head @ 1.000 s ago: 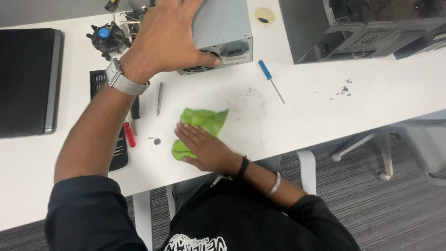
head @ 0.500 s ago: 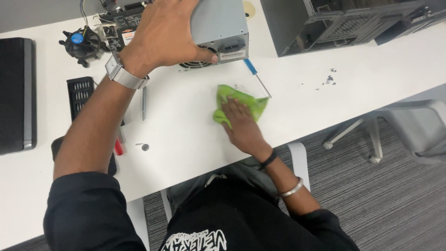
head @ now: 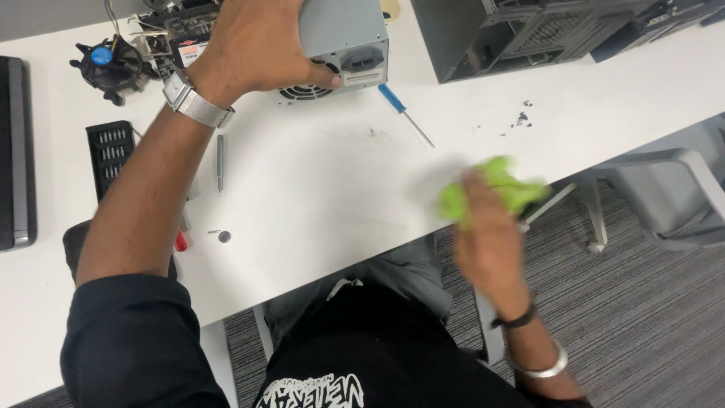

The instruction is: The person is unscrewing and opening a computer power supply unit (PSU) on a desk.

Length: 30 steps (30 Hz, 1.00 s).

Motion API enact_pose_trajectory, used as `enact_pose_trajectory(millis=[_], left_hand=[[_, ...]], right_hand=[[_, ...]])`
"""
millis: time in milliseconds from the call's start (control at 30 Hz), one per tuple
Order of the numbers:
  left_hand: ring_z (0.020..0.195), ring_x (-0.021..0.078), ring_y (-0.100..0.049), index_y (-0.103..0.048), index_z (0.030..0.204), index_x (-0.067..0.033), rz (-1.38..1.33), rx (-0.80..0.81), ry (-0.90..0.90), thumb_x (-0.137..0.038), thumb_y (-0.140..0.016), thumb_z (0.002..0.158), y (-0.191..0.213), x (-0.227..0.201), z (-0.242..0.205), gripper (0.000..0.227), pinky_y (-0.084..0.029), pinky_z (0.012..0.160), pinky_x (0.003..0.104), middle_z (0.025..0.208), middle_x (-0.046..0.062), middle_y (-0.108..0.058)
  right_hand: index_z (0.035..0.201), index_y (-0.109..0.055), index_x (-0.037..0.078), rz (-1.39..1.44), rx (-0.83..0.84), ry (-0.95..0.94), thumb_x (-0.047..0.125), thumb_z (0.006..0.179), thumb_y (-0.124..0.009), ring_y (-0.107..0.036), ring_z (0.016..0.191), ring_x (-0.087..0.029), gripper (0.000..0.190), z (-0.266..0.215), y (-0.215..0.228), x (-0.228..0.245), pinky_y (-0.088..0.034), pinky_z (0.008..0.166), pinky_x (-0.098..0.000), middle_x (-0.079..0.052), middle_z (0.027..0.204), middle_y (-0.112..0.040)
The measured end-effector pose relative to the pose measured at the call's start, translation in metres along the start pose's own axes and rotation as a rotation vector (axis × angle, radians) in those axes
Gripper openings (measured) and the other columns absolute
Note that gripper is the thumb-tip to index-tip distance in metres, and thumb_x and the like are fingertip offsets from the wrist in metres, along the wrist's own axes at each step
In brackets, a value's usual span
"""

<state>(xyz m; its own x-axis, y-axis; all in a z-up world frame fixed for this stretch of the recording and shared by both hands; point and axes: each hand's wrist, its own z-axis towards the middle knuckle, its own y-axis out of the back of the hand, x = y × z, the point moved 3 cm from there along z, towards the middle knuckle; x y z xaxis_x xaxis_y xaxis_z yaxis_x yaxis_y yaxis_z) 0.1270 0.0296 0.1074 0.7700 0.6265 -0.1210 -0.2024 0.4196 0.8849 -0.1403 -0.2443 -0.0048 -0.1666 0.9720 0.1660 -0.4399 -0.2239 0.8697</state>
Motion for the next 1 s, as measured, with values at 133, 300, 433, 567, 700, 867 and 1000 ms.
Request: enact_pose_trajectory(millis=[133,300,433,567,700,867,1000], left_hand=[[0.097,0.0402,-0.068,-0.064,0.132,-0.0035,-0.026,-0.008,-0.043,-0.055,-0.099,0.059,0.007,-0.013,0.005,0.096,-0.051,0.083,0.051,0.111,0.022,-0.071],[0.101,0.0421,-0.066,-0.06,0.139,-0.005,-0.031,-0.03,-0.104,-0.054,-0.098,0.06,0.008,-0.024,0.003,0.101,-0.052,0.083,0.052,0.117,0.023,-0.069],[0.106,0.0443,-0.064,-0.055,0.145,-0.0057,-0.026,-0.003,-0.099,-0.052,-0.098,0.06,0.014,-0.026,0.0,0.106,-0.053,0.081,0.053,0.125,0.025,-0.064],[0.106,0.0449,-0.064,-0.054,0.146,-0.0071,-0.037,0.01,-0.075,-0.05,-0.098,0.057,0.008,-0.017,0.0,0.108,-0.053,0.079,0.054,0.125,0.026,-0.063],[0.109,0.0434,-0.064,-0.056,0.144,-0.0082,-0.026,-0.014,-0.072,-0.052,-0.098,0.057,0.002,-0.005,0.003,0.107,-0.05,0.087,0.056,0.123,0.023,-0.066],[0.109,0.0425,-0.063,-0.055,0.143,-0.0078,-0.02,0.029,-0.042,-0.055,-0.097,0.058,-0.003,-0.008,0.006,0.106,-0.048,0.089,0.057,0.121,0.023,-0.066],[0.109,0.0461,-0.062,-0.053,0.144,-0.0059,0.049,-0.016,-0.067,-0.055,-0.097,0.059,0.01,-0.015,0.006,0.108,-0.052,0.08,0.057,0.125,0.027,-0.062]], right_hand=[[0.152,-0.043,0.007,0.304,0.345,0.599,0.031,0.101,-0.053,-0.025,0.155,-0.035,0.057,-0.018,-0.1,0.154,-0.01,0.128,-0.0561,-0.018,0.163,-0.035],[0.153,-0.041,0.006,0.364,0.33,0.51,0.04,0.099,-0.054,-0.029,0.15,-0.037,0.065,0.003,-0.133,0.15,-0.021,0.123,-0.0587,-0.022,0.16,-0.035],[0.142,-0.052,0.004,0.224,0.276,0.175,0.025,0.086,-0.075,-0.038,0.142,-0.041,0.064,0.011,-0.085,0.05,-0.039,0.114,-0.0548,-0.029,0.153,-0.04],[0.144,-0.049,-0.001,-0.137,0.122,-0.057,0.021,0.095,-0.065,-0.06,0.126,-0.042,0.055,-0.037,-0.065,-0.119,-0.055,0.095,-0.0507,-0.031,0.143,-0.055],[0.128,-0.062,-0.007,-0.239,0.075,-0.438,0.015,0.107,-0.06,-0.064,0.065,-0.02,0.031,-0.033,-0.041,-0.118,-0.052,0.056,-0.0297,-0.016,0.09,-0.071],[0.14,-0.054,0.0,0.444,0.3,0.229,-0.003,0.08,-0.061,-0.057,0.135,-0.033,0.06,0.013,-0.095,0.115,-0.05,0.115,-0.0431,-0.017,0.147,-0.057],[0.156,-0.035,0.007,0.322,0.451,0.584,0.031,0.098,-0.053,-0.027,0.153,-0.034,0.066,0.048,-0.169,0.168,-0.019,0.122,-0.0574,-0.019,0.164,-0.03]])
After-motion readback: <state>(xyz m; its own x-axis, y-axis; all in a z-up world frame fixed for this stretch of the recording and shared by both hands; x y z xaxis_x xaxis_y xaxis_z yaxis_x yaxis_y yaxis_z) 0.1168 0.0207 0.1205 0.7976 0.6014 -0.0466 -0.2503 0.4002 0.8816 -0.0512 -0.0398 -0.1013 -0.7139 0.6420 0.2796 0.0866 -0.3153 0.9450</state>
